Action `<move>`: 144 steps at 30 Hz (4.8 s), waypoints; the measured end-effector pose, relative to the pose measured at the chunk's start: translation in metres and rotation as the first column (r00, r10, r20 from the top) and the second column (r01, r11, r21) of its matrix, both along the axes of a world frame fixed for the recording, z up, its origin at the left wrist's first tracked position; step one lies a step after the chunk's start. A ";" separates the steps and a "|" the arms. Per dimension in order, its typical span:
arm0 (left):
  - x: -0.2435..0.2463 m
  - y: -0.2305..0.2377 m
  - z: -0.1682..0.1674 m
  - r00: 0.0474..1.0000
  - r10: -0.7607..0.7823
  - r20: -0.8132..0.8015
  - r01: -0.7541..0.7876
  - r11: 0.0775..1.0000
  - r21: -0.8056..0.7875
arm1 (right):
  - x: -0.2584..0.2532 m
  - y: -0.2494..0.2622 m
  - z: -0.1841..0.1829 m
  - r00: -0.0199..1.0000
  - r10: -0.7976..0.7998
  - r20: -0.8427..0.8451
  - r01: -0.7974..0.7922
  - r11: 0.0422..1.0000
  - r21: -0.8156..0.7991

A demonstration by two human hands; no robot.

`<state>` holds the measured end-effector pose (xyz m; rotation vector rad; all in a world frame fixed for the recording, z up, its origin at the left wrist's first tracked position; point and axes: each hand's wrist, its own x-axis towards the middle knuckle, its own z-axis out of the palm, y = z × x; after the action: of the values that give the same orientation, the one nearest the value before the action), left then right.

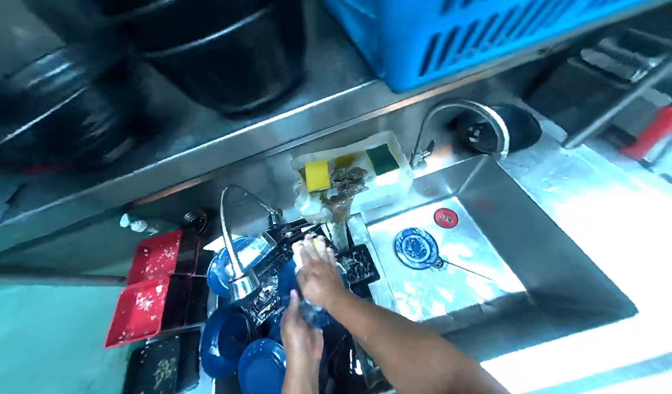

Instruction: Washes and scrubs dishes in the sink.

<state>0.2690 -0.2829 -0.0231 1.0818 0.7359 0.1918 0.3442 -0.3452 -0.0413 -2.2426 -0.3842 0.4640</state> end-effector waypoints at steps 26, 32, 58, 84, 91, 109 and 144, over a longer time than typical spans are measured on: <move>0.072 0.079 -0.022 0.545 -0.507 -0.668 0.724 -0.118 0.680 | -0.067 -0.203 -0.081 0.301 -0.750 -0.589 0.878 0.459 -0.136; 0.013 0.068 -0.022 0.945 -0.279 -0.171 0.324 0.723 0.610 | -0.073 -0.011 0.011 0.954 -0.299 -0.020 0.299 0.946 0.123; 0.015 0.097 -0.027 0.912 -0.388 -0.137 0.360 0.593 0.720 | -0.055 0.031 -0.003 0.424 -0.663 -0.617 0.905 0.337 0.260; -0.007 0.116 -0.007 0.999 0.019 0.035 -0.036 0.775 0.631 | -0.022 0.083 0.021 0.990 -0.121 -0.073 0.123 0.992 0.018; -0.019 0.154 0.003 0.995 -0.060 0.079 0.003 0.812 0.584 | 0.013 0.104 0.000 0.939 -0.344 -0.022 0.344 0.939 -0.009; -0.035 0.068 0.035 0.974 -0.188 0.129 0.220 0.922 -0.319 | -0.106 0.044 0.037 0.986 -0.156 0.060 0.118 0.902 0.415; 0.076 0.203 -0.087 0.819 -0.213 -0.532 0.499 -0.191 0.845 | -0.115 -0.259 -0.120 -0.115 -0.780 -0.615 0.978 -0.196 0.066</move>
<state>0.3446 -0.0798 -0.1099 2.8758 0.2528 0.0799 0.2291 -0.6037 -0.1611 -1.1534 1.3031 -0.1297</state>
